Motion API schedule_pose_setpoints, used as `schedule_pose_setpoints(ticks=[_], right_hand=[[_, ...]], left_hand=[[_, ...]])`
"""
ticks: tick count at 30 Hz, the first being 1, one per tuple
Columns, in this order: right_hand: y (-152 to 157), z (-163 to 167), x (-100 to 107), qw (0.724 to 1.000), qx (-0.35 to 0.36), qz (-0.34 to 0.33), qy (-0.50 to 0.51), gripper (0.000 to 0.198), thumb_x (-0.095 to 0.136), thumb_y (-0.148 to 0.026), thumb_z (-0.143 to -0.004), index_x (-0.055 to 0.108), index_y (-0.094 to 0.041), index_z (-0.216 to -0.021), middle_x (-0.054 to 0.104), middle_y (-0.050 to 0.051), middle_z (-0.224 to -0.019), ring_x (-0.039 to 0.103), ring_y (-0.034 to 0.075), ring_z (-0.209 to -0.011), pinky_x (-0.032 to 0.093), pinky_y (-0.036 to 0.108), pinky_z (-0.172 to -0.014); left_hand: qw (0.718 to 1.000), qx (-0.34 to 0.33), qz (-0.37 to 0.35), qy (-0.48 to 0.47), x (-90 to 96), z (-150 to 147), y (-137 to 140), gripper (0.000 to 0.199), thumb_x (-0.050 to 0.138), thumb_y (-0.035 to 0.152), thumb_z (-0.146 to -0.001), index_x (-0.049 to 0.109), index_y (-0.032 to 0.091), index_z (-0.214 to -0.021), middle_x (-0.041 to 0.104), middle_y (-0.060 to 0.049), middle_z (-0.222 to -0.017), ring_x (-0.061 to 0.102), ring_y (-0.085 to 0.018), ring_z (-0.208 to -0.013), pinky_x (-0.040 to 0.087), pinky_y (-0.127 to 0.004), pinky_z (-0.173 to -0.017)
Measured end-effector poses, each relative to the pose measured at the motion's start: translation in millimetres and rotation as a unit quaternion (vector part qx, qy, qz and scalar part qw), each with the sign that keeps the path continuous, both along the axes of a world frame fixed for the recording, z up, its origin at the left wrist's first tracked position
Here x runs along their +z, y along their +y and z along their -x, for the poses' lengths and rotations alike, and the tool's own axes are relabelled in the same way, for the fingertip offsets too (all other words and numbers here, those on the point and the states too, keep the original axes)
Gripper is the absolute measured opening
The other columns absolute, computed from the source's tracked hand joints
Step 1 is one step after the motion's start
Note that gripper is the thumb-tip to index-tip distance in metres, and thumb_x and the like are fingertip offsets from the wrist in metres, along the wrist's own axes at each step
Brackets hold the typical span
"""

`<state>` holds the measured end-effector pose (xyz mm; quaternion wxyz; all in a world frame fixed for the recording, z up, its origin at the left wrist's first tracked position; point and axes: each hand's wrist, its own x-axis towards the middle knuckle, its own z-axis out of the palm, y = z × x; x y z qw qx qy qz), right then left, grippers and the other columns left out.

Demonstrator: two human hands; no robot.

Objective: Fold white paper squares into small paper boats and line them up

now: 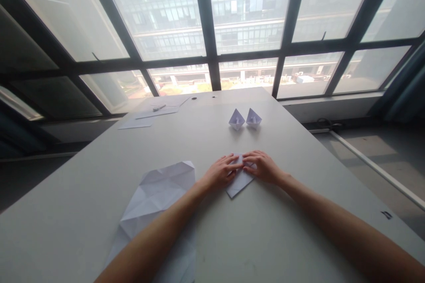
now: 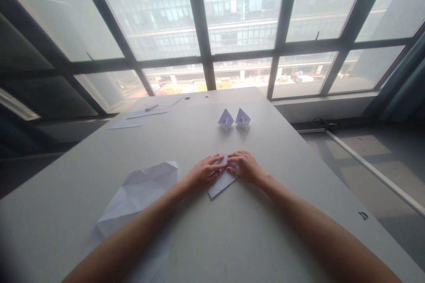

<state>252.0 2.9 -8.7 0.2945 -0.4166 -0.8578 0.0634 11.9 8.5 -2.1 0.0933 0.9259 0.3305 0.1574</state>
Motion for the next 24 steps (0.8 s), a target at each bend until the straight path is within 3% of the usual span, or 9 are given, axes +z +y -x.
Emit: schedule_pose_setpoints(ticks=[3,8,12,15,21,24], right_hand=[[-0.4,0.7,1.3,1.0,-0.001,0.008,-0.001,0.033,0.071,-0.026,-0.083,0.07,-0.026,-0.116,0.072,0.006,-0.117,0.064,0.025,-0.108,0.045,0.04,-0.099],[-0.9,1.2,2.2,1.0,-0.009,0.01,-0.003,0.041,0.072,-0.025,-0.082,0.066,-0.025,-0.123,0.071,0.006,-0.117,0.064,0.025,-0.106,0.043,0.042,-0.1],[0.2,0.7,-0.8,1.0,0.0,0.006,-0.007,0.028,0.07,-0.027,-0.085,0.072,-0.027,-0.113,0.072,0.006,-0.117,0.064,0.025,-0.104,0.042,0.044,-0.1],[0.4,0.3,-2.3,1.0,0.004,0.002,-0.01,0.019,0.068,-0.029,-0.087,0.075,-0.028,-0.104,0.071,0.006,-0.117,0.063,0.024,-0.103,0.042,0.045,-0.1],[-1.3,1.2,-1.2,1.0,0.007,-0.007,-0.016,0.019,0.067,-0.03,-0.089,0.075,-0.029,-0.105,0.071,0.006,-0.116,0.063,0.024,-0.104,0.042,0.044,-0.1],[-3.2,3.3,-0.3,1.0,-0.006,-0.007,-0.015,0.018,0.066,-0.03,-0.089,0.075,-0.028,-0.105,0.071,0.006,-0.116,0.062,0.024,-0.107,0.043,0.042,-0.098]], left_hand=[[0.999,0.036,0.006,0.009,-1.4,-1.5,-0.5,0.054,0.05,0.026,-0.095,0.042,0.027,-0.148,0.042,-0.005,-0.153,0.034,-0.023,-0.144,0.028,-0.043,-0.119],[0.993,0.092,0.013,0.068,-1.8,-2.1,-2.0,0.059,0.045,0.039,-0.097,0.032,0.024,-0.153,0.027,-0.007,-0.16,0.017,-0.03,-0.149,0.014,-0.055,-0.12],[0.99,0.118,0.01,0.079,-3.4,-1.2,-1.5,0.063,0.044,0.045,-0.097,0.031,0.02,-0.154,0.025,-0.009,-0.161,0.013,-0.035,-0.149,0.014,-0.059,-0.118],[0.99,0.117,0.006,0.076,-5.6,-0.9,-0.1,0.063,0.044,0.046,-0.097,0.031,0.022,-0.153,0.026,-0.009,-0.16,0.016,-0.034,-0.149,0.015,-0.057,-0.118],[0.994,0.096,0.002,0.047,-2.2,-0.1,-1.6,0.062,0.047,0.04,-0.096,0.03,0.025,-0.154,0.029,-0.008,-0.16,0.018,-0.031,-0.149,0.017,-0.058,-0.118],[0.999,0.041,-0.001,0.0,3.9,-0.4,-5.9,0.052,0.05,0.031,-0.096,0.042,0.027,-0.147,0.043,-0.006,-0.153,0.032,-0.025,-0.145,0.024,-0.05,-0.118]])
